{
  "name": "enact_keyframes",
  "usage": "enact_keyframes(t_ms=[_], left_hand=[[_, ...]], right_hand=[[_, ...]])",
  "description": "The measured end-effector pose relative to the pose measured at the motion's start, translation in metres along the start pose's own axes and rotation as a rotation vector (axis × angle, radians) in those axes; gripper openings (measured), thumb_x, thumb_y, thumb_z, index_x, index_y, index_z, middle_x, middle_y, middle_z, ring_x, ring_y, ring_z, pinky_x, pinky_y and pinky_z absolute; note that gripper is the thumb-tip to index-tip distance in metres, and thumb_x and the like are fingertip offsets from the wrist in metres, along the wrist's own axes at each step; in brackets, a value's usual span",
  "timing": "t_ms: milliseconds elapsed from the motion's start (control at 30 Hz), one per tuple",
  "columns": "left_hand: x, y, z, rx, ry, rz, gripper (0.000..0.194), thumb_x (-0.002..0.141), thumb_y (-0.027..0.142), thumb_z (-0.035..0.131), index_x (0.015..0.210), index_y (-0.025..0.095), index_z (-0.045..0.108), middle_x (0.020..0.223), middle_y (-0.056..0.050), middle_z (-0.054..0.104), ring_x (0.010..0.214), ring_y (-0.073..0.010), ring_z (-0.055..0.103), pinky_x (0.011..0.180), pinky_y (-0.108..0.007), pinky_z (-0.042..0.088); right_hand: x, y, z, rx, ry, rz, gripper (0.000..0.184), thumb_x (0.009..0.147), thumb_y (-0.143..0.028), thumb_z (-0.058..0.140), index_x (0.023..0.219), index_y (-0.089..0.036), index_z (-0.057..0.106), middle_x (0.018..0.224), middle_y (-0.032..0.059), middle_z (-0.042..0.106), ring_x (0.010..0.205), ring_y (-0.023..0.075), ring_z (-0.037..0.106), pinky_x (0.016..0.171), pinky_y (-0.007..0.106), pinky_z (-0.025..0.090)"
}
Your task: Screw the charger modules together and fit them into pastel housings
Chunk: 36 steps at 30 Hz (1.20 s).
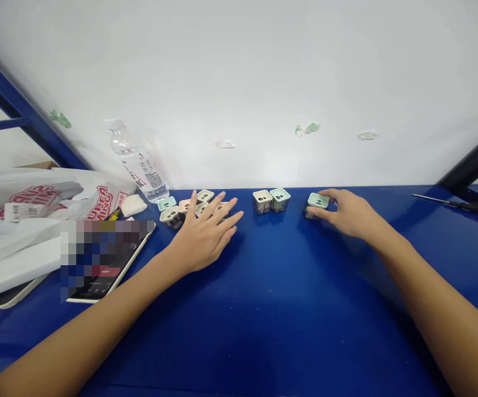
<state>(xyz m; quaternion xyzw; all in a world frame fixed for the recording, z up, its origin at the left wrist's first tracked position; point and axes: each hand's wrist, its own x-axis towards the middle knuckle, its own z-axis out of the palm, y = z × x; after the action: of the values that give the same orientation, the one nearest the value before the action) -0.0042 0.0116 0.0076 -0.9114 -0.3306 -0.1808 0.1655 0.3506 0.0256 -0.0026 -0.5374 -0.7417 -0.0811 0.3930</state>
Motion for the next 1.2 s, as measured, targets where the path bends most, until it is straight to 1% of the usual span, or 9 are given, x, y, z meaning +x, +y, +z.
enact_keyframes(t_ms=[133,333,467,533,633,833,933,1033,1200], left_hand=[[0.0,-0.011,0.005,0.052,-0.003,-0.077,0.041,0.106,0.031,0.037,0.141,0.025,0.057,0.153,-0.011,0.05,0.147,-0.0381,0.037,0.115,-0.079,0.016],[0.002,-0.02,0.005,0.016,0.118,-0.133,0.038,0.103,0.026,0.043,0.139,0.019,0.057,0.148,-0.017,0.054,0.144,-0.0368,0.042,0.118,-0.074,0.018],[0.001,-0.002,-0.006,-0.31,0.238,0.021,0.038,0.1,0.036,0.052,0.131,0.014,0.058,0.134,-0.016,0.064,0.128,-0.0276,0.059,0.114,-0.05,0.043],[-0.002,0.014,-0.01,-0.495,0.183,0.024,0.049,0.096,0.045,0.059,0.135,0.015,0.053,0.133,-0.015,0.064,0.123,-0.0254,0.062,0.105,-0.042,0.052],[-0.005,0.031,-0.011,-0.687,0.017,-0.033,0.061,0.088,0.05,0.07,0.136,0.017,0.05,0.135,-0.014,0.061,0.119,-0.0271,0.063,0.097,-0.041,0.057],[-0.004,0.029,-0.01,-0.936,-0.161,-0.165,0.042,0.087,0.038,0.073,0.123,0.019,0.06,0.116,-0.01,0.065,0.102,-0.024,0.065,0.091,-0.04,0.056],[-0.003,0.024,-0.01,-1.146,-0.233,-0.256,0.035,0.083,0.031,0.075,0.112,0.019,0.058,0.109,-0.007,0.067,0.099,-0.0217,0.067,0.089,-0.037,0.056],[-0.002,0.018,-0.01,-1.237,-0.314,-0.306,0.035,0.079,0.027,0.077,0.106,0.019,0.056,0.105,-0.005,0.068,0.098,-0.0205,0.068,0.089,-0.035,0.055],[-0.001,0.01,-0.016,-0.906,-0.374,-0.244,0.045,0.078,0.03,0.079,0.116,0.022,0.057,0.112,-0.006,0.068,0.106,-0.0256,0.062,0.094,-0.041,0.048]], right_hand=[[0.002,-0.023,-0.008,-0.031,-0.255,0.226,0.05,0.071,-0.07,0.074,0.084,-0.022,0.072,0.058,0.0037,0.07,0.042,0.021,0.059,0.037,0.03,0.04],[-0.001,-0.073,-0.006,0.063,-0.492,0.279,0.049,0.078,-0.07,0.068,0.096,-0.024,0.067,0.066,0.0012,0.071,0.051,0.02,0.062,0.047,0.03,0.043],[-0.012,-0.102,0.009,0.148,-0.531,0.185,0.051,0.081,-0.062,0.069,0.116,-0.026,0.061,0.075,0.0004,0.071,0.06,0.0211,0.064,0.055,0.031,0.046],[-0.02,-0.115,0.015,0.183,-0.534,0.156,0.058,0.083,-0.056,0.069,0.129,-0.026,0.051,0.087,0.002,0.074,0.062,0.0209,0.065,0.056,0.031,0.048],[-0.029,-0.131,0.02,0.306,-0.51,0.112,0.064,0.087,-0.045,0.065,0.139,-0.026,0.035,0.113,0.0075,0.074,0.065,0.0198,0.068,0.057,0.031,0.052],[-0.037,-0.138,0.02,0.309,-0.501,-0.053,0.073,0.093,-0.04,0.06,0.152,-0.033,0.017,0.11,0.0042,0.073,0.058,0.0163,0.065,0.051,0.027,0.051],[-0.038,-0.136,0.019,0.278,-0.563,-0.043,0.08,0.093,-0.043,0.06,0.156,-0.034,0.012,0.113,0.0048,0.073,0.059,0.0166,0.066,0.053,0.028,0.051],[-0.036,-0.133,0.019,0.212,-0.638,0.044,0.08,0.088,-0.048,0.065,0.153,-0.032,0.021,0.113,0.0053,0.074,0.061,0.0183,0.067,0.054,0.03,0.052],[-0.029,-0.128,0.016,0.125,-0.645,0.043,0.046,0.083,-0.058,0.069,0.116,-0.027,0.058,0.099,0.003,0.075,0.061,0.0194,0.065,0.053,0.031,0.049]])
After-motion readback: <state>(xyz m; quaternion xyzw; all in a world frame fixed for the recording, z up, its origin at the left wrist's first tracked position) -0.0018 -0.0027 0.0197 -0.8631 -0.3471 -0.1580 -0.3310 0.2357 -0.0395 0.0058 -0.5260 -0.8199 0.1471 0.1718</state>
